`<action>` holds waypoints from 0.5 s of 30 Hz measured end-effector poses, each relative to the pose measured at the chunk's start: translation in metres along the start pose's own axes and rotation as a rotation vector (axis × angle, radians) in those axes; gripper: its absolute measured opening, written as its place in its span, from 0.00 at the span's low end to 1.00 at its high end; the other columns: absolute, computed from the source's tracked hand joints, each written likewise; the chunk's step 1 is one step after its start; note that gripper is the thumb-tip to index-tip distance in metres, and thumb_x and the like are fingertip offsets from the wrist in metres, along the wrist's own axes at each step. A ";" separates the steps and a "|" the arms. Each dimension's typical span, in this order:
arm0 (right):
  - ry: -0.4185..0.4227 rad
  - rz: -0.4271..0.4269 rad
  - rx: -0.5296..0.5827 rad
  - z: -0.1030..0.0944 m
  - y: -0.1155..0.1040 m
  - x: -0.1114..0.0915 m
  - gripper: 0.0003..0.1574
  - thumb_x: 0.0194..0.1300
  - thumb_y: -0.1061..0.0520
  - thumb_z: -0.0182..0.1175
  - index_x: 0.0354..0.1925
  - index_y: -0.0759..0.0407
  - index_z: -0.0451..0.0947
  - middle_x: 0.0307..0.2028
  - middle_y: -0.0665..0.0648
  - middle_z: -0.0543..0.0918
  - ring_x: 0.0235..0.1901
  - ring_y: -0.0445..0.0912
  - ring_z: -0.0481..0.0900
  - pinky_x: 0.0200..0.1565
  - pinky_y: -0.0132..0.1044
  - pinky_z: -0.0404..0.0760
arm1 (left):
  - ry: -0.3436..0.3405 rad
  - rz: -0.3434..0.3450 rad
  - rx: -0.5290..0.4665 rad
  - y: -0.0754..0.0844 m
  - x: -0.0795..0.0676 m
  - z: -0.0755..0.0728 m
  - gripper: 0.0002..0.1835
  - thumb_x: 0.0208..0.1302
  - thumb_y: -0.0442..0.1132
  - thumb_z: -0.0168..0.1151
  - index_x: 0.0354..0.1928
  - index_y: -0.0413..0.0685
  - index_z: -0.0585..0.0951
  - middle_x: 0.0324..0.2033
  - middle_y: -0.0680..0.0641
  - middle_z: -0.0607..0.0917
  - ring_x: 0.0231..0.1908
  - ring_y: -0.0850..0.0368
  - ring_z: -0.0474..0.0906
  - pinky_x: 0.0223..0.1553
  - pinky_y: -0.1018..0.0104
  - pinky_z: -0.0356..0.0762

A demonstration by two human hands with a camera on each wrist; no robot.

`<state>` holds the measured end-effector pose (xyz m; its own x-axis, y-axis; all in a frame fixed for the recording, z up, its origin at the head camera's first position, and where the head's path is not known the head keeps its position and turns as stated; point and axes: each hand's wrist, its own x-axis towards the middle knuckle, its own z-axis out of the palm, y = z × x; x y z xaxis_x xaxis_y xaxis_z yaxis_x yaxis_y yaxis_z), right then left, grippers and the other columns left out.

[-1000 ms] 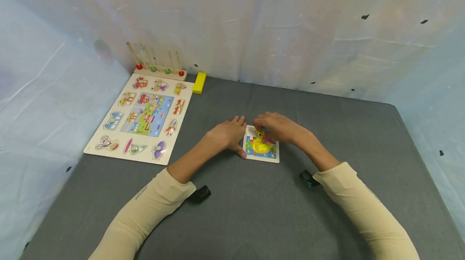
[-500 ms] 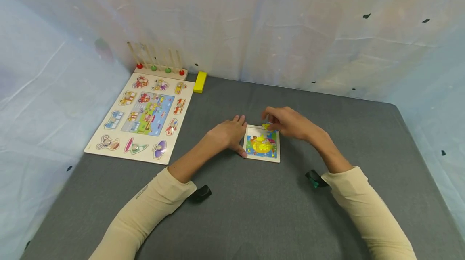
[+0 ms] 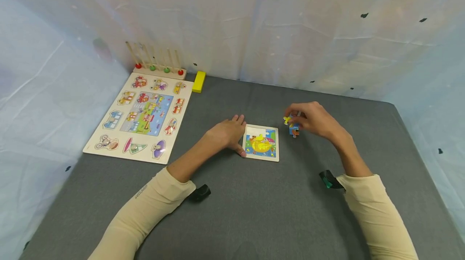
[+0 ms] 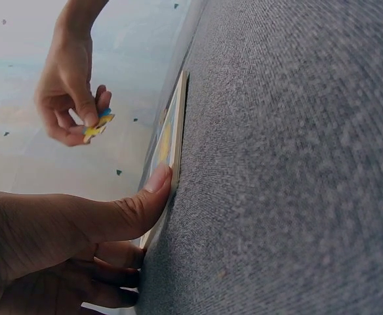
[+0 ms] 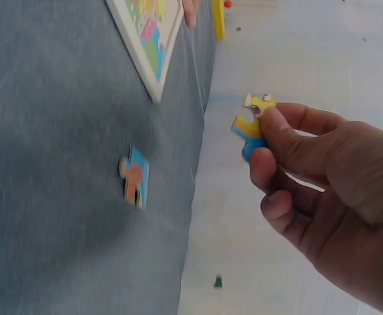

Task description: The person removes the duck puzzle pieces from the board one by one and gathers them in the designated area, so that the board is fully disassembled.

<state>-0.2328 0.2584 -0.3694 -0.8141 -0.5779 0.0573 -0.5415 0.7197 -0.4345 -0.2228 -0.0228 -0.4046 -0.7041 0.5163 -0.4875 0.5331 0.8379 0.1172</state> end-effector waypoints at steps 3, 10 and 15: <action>-0.008 0.017 -0.037 -0.005 0.009 -0.007 0.11 0.72 0.68 0.63 0.48 0.58 0.86 0.37 0.57 0.89 0.31 0.48 0.84 0.34 0.38 0.81 | -0.003 0.000 -0.001 0.000 -0.001 -0.001 0.64 0.59 0.67 0.72 0.82 0.35 0.52 0.84 0.36 0.47 0.85 0.40 0.44 0.83 0.46 0.54; -0.141 0.125 -0.038 -0.013 0.032 -0.022 0.12 0.72 0.71 0.59 0.52 0.65 0.78 0.38 0.61 0.86 0.37 0.51 0.84 0.38 0.44 0.81 | -0.012 -0.002 -0.001 0.000 0.000 -0.001 0.64 0.59 0.67 0.72 0.82 0.36 0.51 0.84 0.36 0.46 0.85 0.40 0.44 0.83 0.46 0.53; -0.231 0.138 -0.048 -0.006 0.047 -0.026 0.09 0.71 0.71 0.60 0.48 0.67 0.79 0.38 0.62 0.86 0.36 0.51 0.83 0.38 0.46 0.82 | -0.016 -0.005 0.002 0.000 0.000 -0.001 0.64 0.59 0.67 0.72 0.82 0.36 0.51 0.84 0.36 0.46 0.85 0.40 0.43 0.83 0.46 0.53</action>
<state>-0.2381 0.3101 -0.3866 -0.8144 -0.5418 -0.2078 -0.4429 0.8117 -0.3808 -0.2228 -0.0228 -0.4039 -0.6990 0.5096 -0.5018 0.5308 0.8399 0.1135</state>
